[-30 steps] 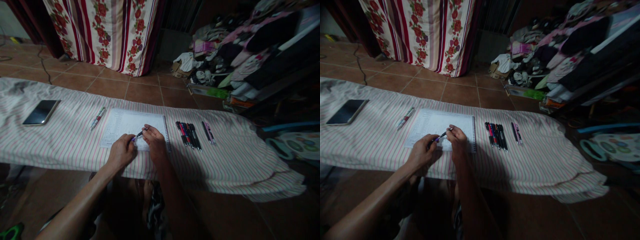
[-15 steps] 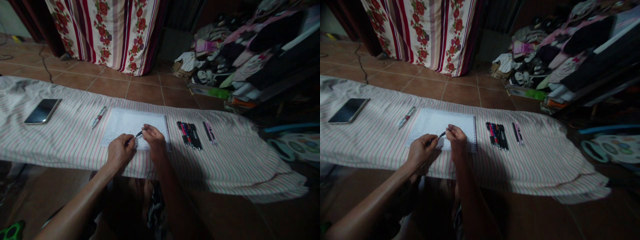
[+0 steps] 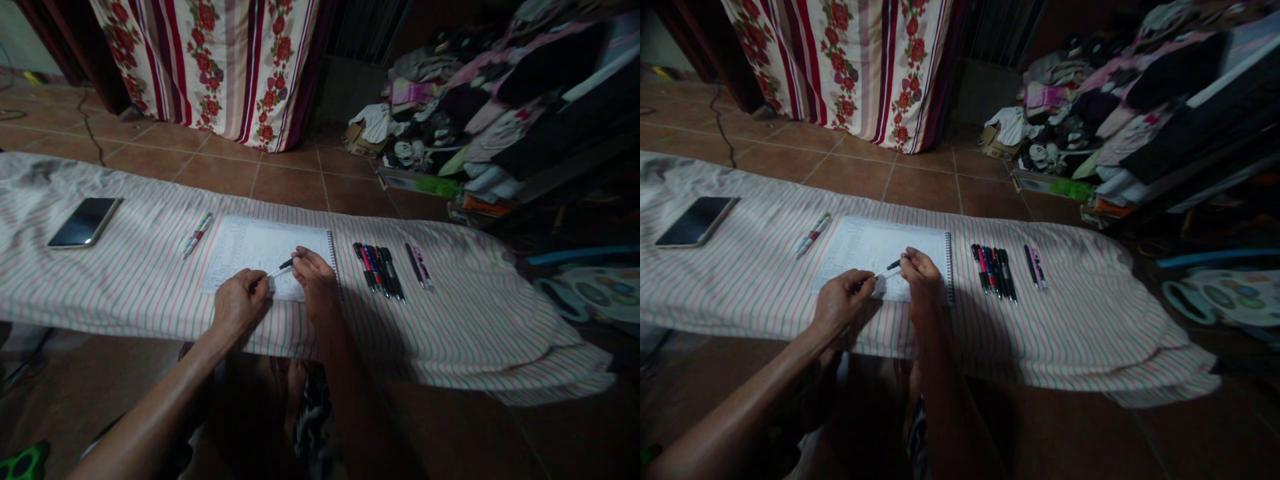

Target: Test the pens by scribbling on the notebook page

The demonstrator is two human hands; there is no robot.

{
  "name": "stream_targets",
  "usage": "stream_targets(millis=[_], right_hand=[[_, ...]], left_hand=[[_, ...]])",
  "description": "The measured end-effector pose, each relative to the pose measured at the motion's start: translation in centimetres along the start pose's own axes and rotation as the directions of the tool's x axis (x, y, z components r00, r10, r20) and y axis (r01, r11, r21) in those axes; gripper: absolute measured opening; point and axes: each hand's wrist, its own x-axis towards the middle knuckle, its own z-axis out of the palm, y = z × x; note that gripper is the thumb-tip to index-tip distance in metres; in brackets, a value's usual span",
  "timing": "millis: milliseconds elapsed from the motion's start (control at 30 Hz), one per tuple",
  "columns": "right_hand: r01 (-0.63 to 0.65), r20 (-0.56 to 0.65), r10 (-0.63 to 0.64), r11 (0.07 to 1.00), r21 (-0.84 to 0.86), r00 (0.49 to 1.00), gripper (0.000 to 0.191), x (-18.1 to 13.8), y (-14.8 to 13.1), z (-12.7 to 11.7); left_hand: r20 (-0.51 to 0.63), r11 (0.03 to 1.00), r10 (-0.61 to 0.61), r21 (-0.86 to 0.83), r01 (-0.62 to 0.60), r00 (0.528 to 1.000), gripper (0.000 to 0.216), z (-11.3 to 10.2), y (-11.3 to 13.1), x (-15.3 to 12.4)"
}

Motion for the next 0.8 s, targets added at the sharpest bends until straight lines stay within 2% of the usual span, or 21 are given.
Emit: stream_targets(millis=[167, 333, 500, 800], right_hand=[[-0.022, -0.046, 0.021, 1.0, -0.006, 0.999, 0.034, 0.2, -0.4, -0.6], [-0.037, -0.022, 0.038, 0.999, 0.031, 0.999, 0.032, 0.5, -0.8, -1.4], [-0.045, -0.082, 0.048, 0.998, 0.043, 0.995, 0.03, 0.7, -0.9, -1.9], [0.025, -0.059, -0.022, 0.999, 0.04, 0.998, 0.032, 1.4, -1.1, -3.1]], left_hand=[[0.002, 1.0, 0.01, 0.006, -0.01, 1.0, 0.028, 0.1, -0.1, -0.1], [0.015, 1.0, 0.013, 0.028, -0.014, 1.0, 0.027, 0.1, 0.0, -0.1], [0.022, 0.999, 0.028, 0.037, -0.028, 0.999, 0.027, 0.2, -0.1, 0.0], [0.033, 0.999, 0.034, 0.038, -0.035, 0.999, 0.028, 0.3, -0.1, -0.1]])
